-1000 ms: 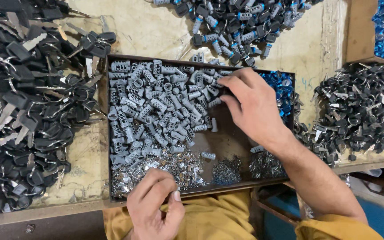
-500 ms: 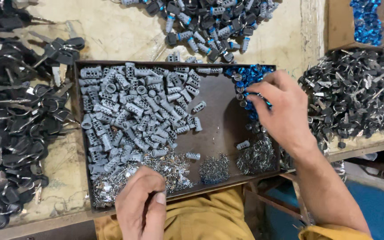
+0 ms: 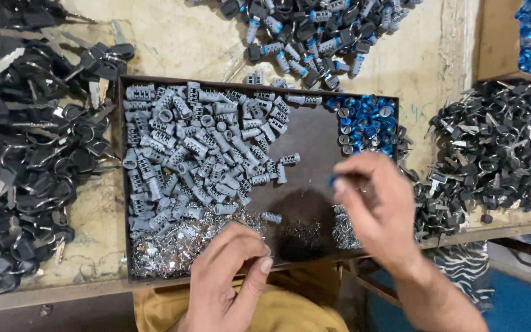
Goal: The person sits at a workbench and assembles lock cylinders by hand. They pick small metal pins and springs from a metal tray, insert them into gray lock bodies, and place blue caps onto the assembled cylinders, working through the parts one at a time.
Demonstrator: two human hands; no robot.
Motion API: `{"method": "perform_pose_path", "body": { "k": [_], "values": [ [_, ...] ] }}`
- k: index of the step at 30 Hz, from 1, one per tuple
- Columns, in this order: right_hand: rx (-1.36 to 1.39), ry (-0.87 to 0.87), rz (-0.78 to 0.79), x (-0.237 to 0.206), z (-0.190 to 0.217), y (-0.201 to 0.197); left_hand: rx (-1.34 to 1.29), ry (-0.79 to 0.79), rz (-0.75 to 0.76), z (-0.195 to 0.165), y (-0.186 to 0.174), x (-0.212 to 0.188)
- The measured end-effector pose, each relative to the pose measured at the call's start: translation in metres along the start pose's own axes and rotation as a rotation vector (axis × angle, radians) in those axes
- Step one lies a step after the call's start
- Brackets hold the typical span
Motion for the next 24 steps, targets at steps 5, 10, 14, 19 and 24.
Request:
{"method": "perform_pose_path", "body": {
  "k": [5, 10, 14, 19, 24],
  "values": [
    [0.627, 0.185, 0.125, -0.064, 0.0, 0.052, -0.048, 0.015, 0.068, 0.002, 0.011, 0.007],
    [0.784, 0.228, 0.006, -0.077, -0.005, 0.061, -0.036, 0.095, 0.06, -0.005, 0.015, 0.007],
    [0.656, 0.133, 0.078, -0.075, 0.007, 0.057, -0.022, 0.059, 0.035, -0.005, 0.014, 0.003],
    [0.362, -0.151, 0.226, -0.07, 0.034, 0.056, -0.554, -0.492, 0.121, 0.042, 0.021, -0.008],
    [-0.066, -0.404, -0.089, -0.078, 0.055, 0.04, -0.821, -0.754, 0.331, 0.06, 0.053, -0.022]
  ]
}}
Point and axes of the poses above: each hand's wrist, its own x-axis towards the middle knuckle, its own y-axis out of the palm, z = x × y, the point moved 8 cm from there along x, towards the middle knuckle, and after that the axes turned 7 degrees about -y, right-handed, at the moved point
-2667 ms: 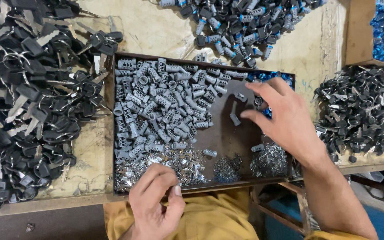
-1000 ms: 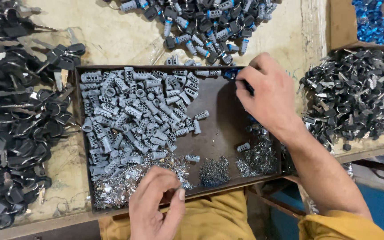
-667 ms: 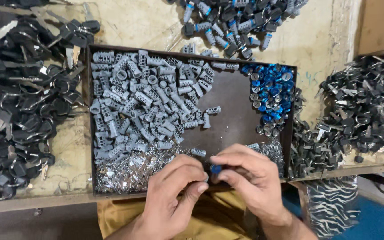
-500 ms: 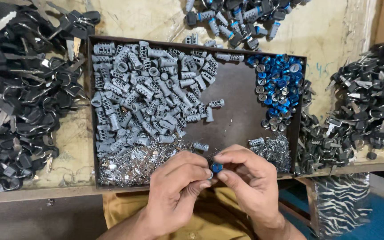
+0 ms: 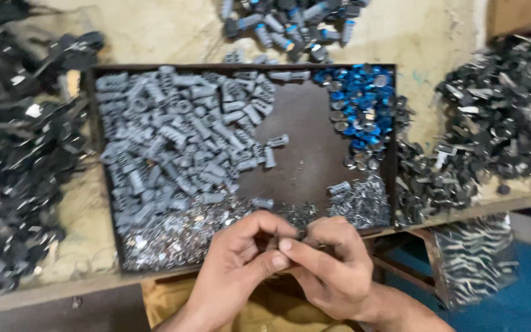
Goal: The person sits at a workbench and assembles lock cylinders by hand. They pick small metal pins and springs from a metal tray, insert them into gray lock bodies, and place blue caps onto the assembled cylinders, working through the parts one at a time.
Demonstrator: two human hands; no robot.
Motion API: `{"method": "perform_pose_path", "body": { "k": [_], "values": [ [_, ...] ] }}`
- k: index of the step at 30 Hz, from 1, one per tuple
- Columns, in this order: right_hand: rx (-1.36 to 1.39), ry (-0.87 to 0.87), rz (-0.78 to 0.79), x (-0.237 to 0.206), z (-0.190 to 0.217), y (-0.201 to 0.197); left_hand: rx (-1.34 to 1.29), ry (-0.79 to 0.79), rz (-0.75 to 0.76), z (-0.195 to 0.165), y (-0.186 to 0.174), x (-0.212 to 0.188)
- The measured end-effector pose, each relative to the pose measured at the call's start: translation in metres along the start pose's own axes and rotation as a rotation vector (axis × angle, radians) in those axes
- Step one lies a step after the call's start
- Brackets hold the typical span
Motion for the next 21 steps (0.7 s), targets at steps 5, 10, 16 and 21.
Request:
{"method": "perform_pose_path", "body": {
  "k": [5, 10, 16, 21],
  "values": [
    [-0.084, 0.059, 0.169, 0.002, -0.032, -0.037, 0.462, 0.308, -0.188, -0.017, -0.003, -0.001],
    [-0.658, 0.349, -0.008, 0.007, -0.104, -0.131, 0.576, 0.395, -0.244, -0.02, -0.014, -0.007],
    [-0.602, 0.363, 0.016, 0.002, -0.134, -0.145, 0.636, 0.389, -0.287, -0.018, -0.018, -0.007],
    [-0.092, 0.637, -0.432, -0.025, -0.154, -0.179, 0.604, 0.415, -0.25, -0.024, -0.01, -0.007]
  ]
}}
Point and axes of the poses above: each hand's wrist, its own x-axis towards the middle knuckle, its own y-axis out of the palm, z = x × y, the point moved 8 cm from there along x, towards the middle knuckle, and after that the axes turned 7 degrees about -y, right-handed, at the moved point
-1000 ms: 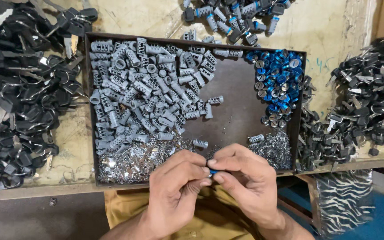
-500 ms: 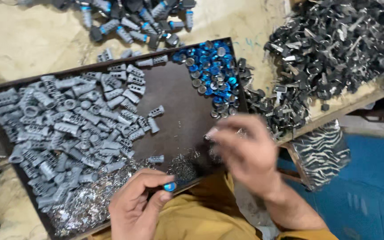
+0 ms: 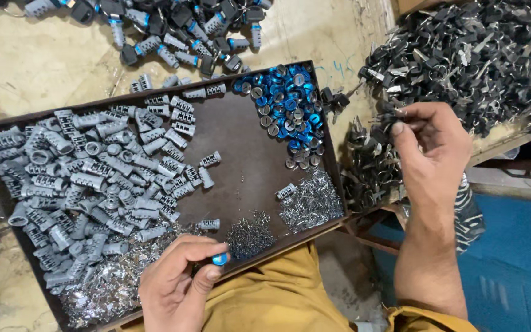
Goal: The person sits at a workbench and assembles lock cylinders by hand. They pick small metal pins and springs from a metal tray, insert them into gray lock bodies, and place blue caps onto the assembled cylinders, working through the parts one at a time.
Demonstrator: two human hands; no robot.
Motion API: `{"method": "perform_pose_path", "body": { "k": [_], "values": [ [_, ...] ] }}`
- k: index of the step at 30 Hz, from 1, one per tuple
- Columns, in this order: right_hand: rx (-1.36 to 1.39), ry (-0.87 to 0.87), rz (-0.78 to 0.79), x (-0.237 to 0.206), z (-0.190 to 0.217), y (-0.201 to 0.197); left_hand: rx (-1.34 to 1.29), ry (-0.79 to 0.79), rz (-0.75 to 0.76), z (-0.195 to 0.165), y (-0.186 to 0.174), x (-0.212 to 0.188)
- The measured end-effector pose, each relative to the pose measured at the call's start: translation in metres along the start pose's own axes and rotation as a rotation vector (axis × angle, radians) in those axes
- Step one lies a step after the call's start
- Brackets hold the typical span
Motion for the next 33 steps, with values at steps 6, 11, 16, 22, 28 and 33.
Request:
{"method": "perform_pose_path", "body": {
  "k": [6, 11, 16, 22, 28, 33],
  "values": [
    [0.296, 0.081, -0.02, -0.006, -0.016, 0.004, -0.061, -0.051, 0.016, 0.003, 0.0, 0.002],
    [0.121, 0.01, 0.098, -0.004, -0.014, 0.008, -0.069, -0.022, 0.023, 0.001, 0.001, 0.002],
    [0.201, -0.02, 0.113, -0.009, 0.006, 0.001, -0.065, -0.03, 0.024, -0.001, 0.001, 0.002],
    [-0.191, -0.171, 0.025, -0.026, 0.056, -0.002, -0.07, -0.096, -0.008, 0.002, 0.0, 0.002],
    [0.36, -0.052, 0.136, -0.04, 0.053, 0.037, -0.133, -0.076, -0.011, -0.001, 0.0, 0.001],
    [0.498, -0.038, 0.311, -0.051, 0.059, 0.05, -0.137, -0.089, -0.006, 0.0, 0.0, 0.002]
  ]
}}
Point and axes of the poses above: each hand's wrist, its own x-axis towards the middle knuckle, its own y-axis out of the palm, z = x × y, the point moved 8 cm from there along x, towards the middle knuckle, and after that the axes turned 7 degrees about -y, right-handed, at the moved point
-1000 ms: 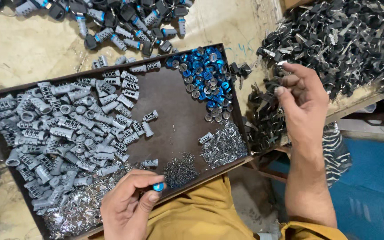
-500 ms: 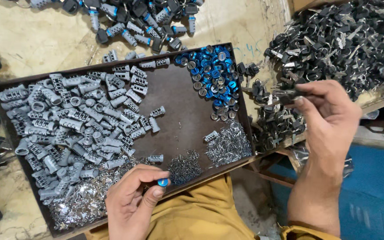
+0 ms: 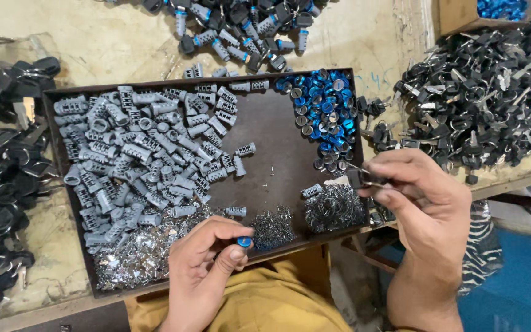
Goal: The person sits at a workbench and assembles lock cylinders by hand. They pick small metal pins and springs from a metal tray, insert them into gray lock bodies, and place blue caps onto the assembled cylinders, working through the parts one at a time.
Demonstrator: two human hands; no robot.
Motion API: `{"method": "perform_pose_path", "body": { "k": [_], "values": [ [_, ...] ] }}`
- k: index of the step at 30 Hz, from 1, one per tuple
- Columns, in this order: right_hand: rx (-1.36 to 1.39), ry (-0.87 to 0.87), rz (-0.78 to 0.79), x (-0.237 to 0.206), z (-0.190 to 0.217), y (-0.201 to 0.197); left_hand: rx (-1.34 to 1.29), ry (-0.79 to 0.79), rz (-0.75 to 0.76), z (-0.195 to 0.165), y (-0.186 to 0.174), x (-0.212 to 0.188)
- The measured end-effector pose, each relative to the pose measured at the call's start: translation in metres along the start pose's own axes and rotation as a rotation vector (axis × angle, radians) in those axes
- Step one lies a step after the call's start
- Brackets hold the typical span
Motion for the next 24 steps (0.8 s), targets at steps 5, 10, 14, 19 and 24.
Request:
{"method": "perform_pose_path", "body": {
  "k": [5, 10, 14, 19, 24],
  "values": [
    [-0.066, 0.002, -0.071, -0.004, 0.002, 0.019, 0.027, 0.002, -0.019, -0.001, -0.002, 0.001],
    [-0.21, -0.154, -0.167, -0.002, 0.017, 0.038, -0.001, 0.006, -0.023, -0.003, -0.003, 0.002],
    [-0.274, -0.275, -0.141, 0.002, 0.03, 0.044, 0.006, 0.039, -0.018, -0.008, -0.001, -0.001],
    [0.275, -0.155, -0.051, -0.009, 0.015, 0.063, 0.007, 0.091, -0.031, -0.018, 0.0, -0.006],
    [0.165, 0.136, 0.079, -0.033, -0.02, 0.101, 0.203, 0.263, -0.087, -0.037, -0.001, -0.01]
  ]
}}
Point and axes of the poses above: each hand's wrist, its own x-axis towards the middle knuckle, its own y-axis out of the palm, z = x × y, the point moved 8 cm from there along x, towards the middle knuckle, and after that the axes turned 7 degrees about -y, right-handed, at the moved point
